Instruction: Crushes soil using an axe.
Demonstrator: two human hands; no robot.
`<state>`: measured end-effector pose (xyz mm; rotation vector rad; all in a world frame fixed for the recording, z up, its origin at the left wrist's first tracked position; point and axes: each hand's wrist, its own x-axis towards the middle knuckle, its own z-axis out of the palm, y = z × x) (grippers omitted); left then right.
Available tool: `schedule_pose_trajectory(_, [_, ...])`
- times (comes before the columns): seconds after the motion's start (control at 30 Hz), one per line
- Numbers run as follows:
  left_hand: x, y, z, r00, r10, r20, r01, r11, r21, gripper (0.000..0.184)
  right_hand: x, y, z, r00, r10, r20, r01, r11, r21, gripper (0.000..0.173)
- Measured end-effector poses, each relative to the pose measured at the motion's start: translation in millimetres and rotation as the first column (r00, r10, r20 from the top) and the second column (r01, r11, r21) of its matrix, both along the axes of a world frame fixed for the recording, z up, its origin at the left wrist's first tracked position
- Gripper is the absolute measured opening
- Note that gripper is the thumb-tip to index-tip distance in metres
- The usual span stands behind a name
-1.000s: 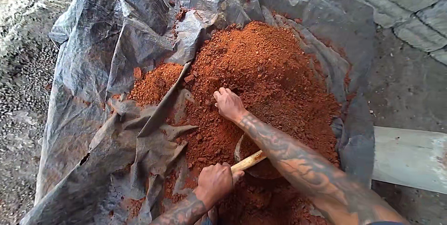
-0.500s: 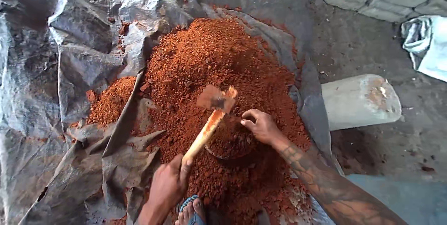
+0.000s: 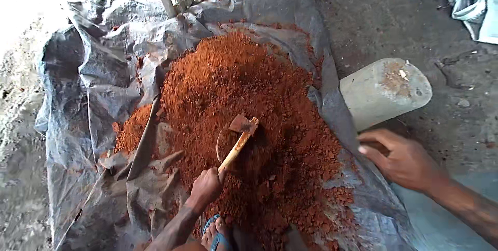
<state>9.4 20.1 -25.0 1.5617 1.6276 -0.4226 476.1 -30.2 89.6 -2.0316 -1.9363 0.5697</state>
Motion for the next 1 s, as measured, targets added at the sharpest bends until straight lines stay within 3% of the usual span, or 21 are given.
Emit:
schedule_pose_trajectory(0.07, [-1.1, 7.9, 27.1, 0.996, 0.015, 0.084, -0.021, 0.997, 0.074, 0.07, 9.0, -33.3, -7.1, 0.995, -0.083, -0.048, 0.084, 0.996, 0.013, 0.045])
schedule_pose_trajectory(0.13, [-5.6, 10.7, 62.3, 0.976, 0.019, 0.219, -0.075, 0.964, 0.253, 0.069, 16.4, -50.2, -18.4, 0.987, -0.136, -0.087, 0.136, 0.991, -0.005, 0.045])
schedule_pose_trajectory(0.2, [-8.9, 9.3, 98.9, 0.925, -0.026, 0.379, -0.181, 0.846, 0.502, 0.067, 19.2, -57.0, -24.0, 0.98, -0.175, -0.092, 0.166, 0.981, -0.095, 0.04])
schedule_pose_trajectory(0.27, [-10.3, 5.8, 121.6, 0.828, -0.129, 0.546, -0.316, 0.698, 0.643, 0.068, 20.6, -60.0, -21.7, 0.976, -0.208, -0.065, 0.193, 0.964, -0.183, 0.036])
schedule_pose_trajectory(0.33, [-6.3, 5.5, 122.0, 0.702, -0.256, 0.665, -0.421, 0.604, 0.677, 0.064, 21.9, -59.0, -19.8, 0.973, -0.225, -0.047, 0.212, 0.957, -0.197, 0.036])
schedule_pose_trajectory(0.37, [-4.1, 1.6, 110.6, 0.694, -0.287, 0.66, -0.425, 0.577, 0.698, 0.064, 21.6, -57.6, -18.5, 0.97, -0.236, -0.053, 0.222, 0.956, -0.193, 0.035])
schedule_pose_trajectory(0.43, [-6.9, -18.0, 63.8, 0.849, -0.204, 0.488, -0.268, 0.63, 0.729, 0.074, 20.4, -54.6, -16.7, 0.966, -0.246, -0.077, 0.231, 0.959, -0.167, 0.032])
schedule_pose_trajectory(0.47, [-7.9, -27.6, 39.2, 0.948, -0.119, 0.296, -0.103, 0.763, 0.638, 0.074, 20.8, -52.8, -16.7, 0.967, -0.241, -0.084, 0.227, 0.962, -0.153, 0.03])
schedule_pose_trajectory(0.5, [-4.2, -28.3, 21.6, 0.994, -0.047, 0.095, 0.009, 0.931, 0.365, 0.073, 21.3, -51.8, -17.8, 0.968, -0.236, -0.09, 0.222, 0.965, -0.14, 0.03])
schedule_pose_trajectory(0.53, [-1.2, -25.2, 4.1, 0.999, -0.027, -0.03, 0.031, 0.989, 0.143, 0.073, 20.5, -53.6, -19.6, 0.969, -0.227, -0.098, 0.214, 0.968, -0.131, 0.029])
schedule_pose_trajectory(0.6, [2.4, -8.4, 9.2, 0.995, -0.04, -0.092, 0.045, 0.998, 0.052, 0.073, 21.0, -51.1, -18.6, 0.979, -0.181, -0.099, 0.173, 0.982, -0.08, 0.032])
schedule_pose_trajectory(0.7, [-6.0, -2.7, 67.4, 0.994, -0.045, 0.1, 0.019, 0.969, 0.248, 0.07, 18.4, -55.0, -9.4, 0.987, -0.143, -0.074, 0.141, 0.989, -0.037, 0.032])
schedule_pose_trajectory(0.8, [-21.2, 2.6, 110.3, 0.92, -0.072, 0.386, -0.158, 0.832, 0.532, 0.069, 4.1, -54.8, -10.2, 0.997, -0.071, -0.033, 0.069, 0.996, -0.054, 0.031])
schedule_pose_trajectory(0.93, [-21.7, 8.6, 119.0, 0.631, -0.188, 0.753, -0.456, 0.696, 0.555, 0.052, -47.6, -70.6, -40.4, 0.985, 0.104, -0.135, -0.144, 0.931, -0.334, 0.029])
schedule_pose_trajectory(0.97, [-12.4, 2.9, 116.5, 0.617, -0.193, 0.763, -0.476, 0.681, 0.557, 0.052, -63.2, -76.0, -52.9, 0.97, 0.175, -0.167, -0.233, 0.867, -0.442, 0.032])
schedule_pose_trajectory(1.0, [-6.4, -4.5, 106.3, 0.675, -0.18, 0.716, -0.445, 0.675, 0.588, 0.055, -79.2, -80.7, -67.0, 0.947, 0.252, -0.197, -0.319, 0.786, -0.529, 0.036])
